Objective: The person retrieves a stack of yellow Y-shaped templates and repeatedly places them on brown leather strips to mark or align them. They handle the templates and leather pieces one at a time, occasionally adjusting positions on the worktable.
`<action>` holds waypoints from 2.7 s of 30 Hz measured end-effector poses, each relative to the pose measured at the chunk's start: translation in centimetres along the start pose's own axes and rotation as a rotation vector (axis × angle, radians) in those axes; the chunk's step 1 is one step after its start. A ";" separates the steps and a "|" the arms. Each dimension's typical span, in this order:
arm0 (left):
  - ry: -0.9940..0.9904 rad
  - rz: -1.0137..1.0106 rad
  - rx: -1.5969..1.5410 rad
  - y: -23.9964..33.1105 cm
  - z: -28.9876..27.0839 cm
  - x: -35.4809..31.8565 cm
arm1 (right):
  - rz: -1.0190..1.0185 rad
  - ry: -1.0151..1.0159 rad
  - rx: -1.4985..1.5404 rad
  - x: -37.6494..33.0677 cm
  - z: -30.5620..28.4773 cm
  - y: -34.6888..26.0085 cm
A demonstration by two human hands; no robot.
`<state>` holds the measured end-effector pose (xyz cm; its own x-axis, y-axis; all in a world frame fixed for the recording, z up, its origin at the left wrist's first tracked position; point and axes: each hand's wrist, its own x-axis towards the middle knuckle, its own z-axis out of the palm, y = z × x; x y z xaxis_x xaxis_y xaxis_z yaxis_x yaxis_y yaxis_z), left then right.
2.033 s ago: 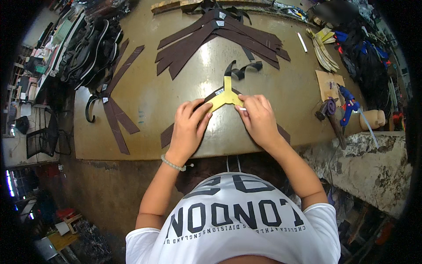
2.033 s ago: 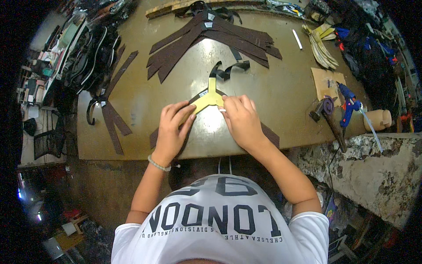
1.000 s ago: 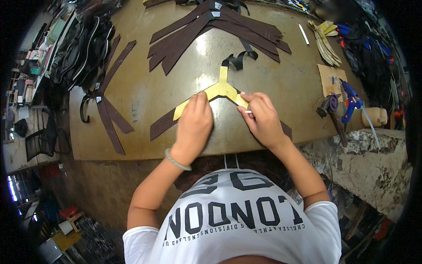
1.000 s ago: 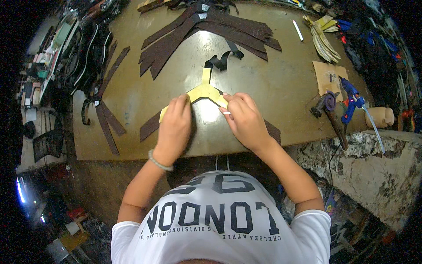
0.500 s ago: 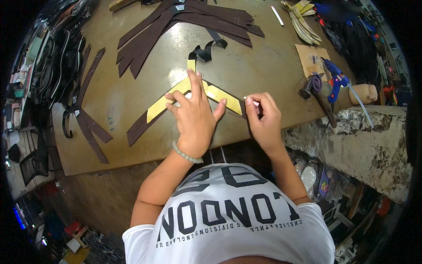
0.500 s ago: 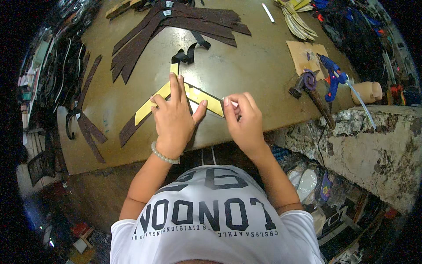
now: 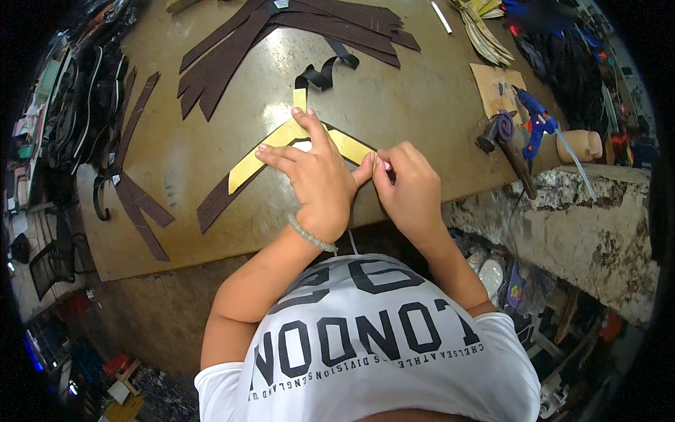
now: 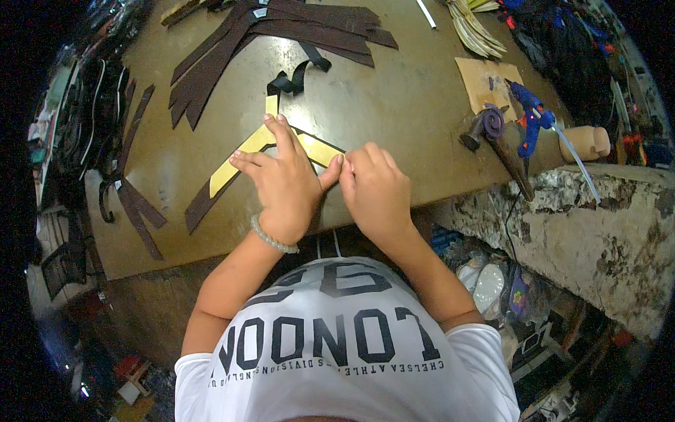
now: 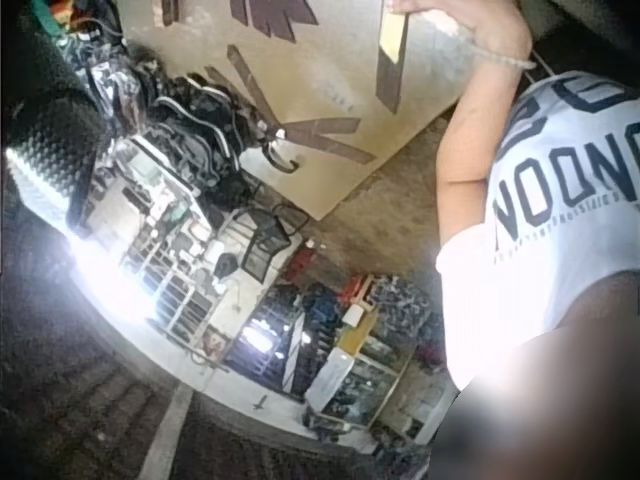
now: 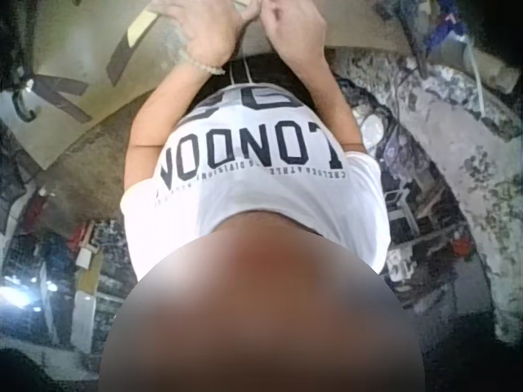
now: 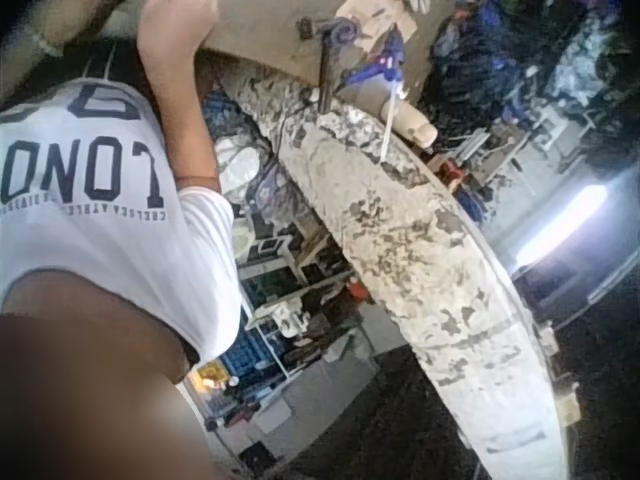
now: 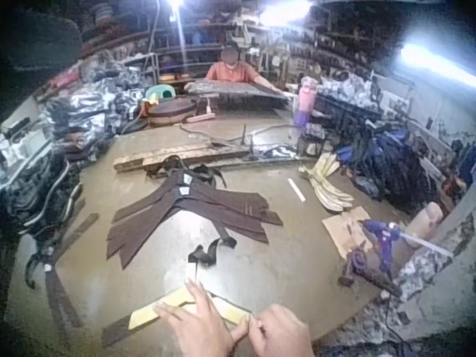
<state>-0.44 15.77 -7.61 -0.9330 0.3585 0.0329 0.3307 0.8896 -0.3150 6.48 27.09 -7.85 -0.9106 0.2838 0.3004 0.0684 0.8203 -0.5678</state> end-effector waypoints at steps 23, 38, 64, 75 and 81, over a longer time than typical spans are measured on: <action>-0.091 0.133 -0.011 -1.5 -1.1 1.8 | -0.657 -0.393 0.324 16.6 5.1 0.5; -0.117 0.210 -0.014 -2.0 -1.7 2.0 | -0.770 -0.443 0.026 15.8 4.1 0.4; 0.426 0.322 -0.342 -11.4 3.8 -3.9 | -0.588 -0.407 0.132 13.8 5.1 -2.2; 0.282 0.079 -0.630 -8.0 5.2 -7.1 | -0.455 -0.483 0.313 7.1 7.6 -11.2; 0.368 0.111 -0.750 -8.3 5.7 -7.2 | -0.594 -0.433 0.002 7.2 9.7 -12.3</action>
<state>2.67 4.18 -10.60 -0.8268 0.4086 0.3867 0.5457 0.7493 0.3751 -4.88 14.16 -6.14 -0.8733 -0.4305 0.2283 -0.4873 0.7738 -0.4047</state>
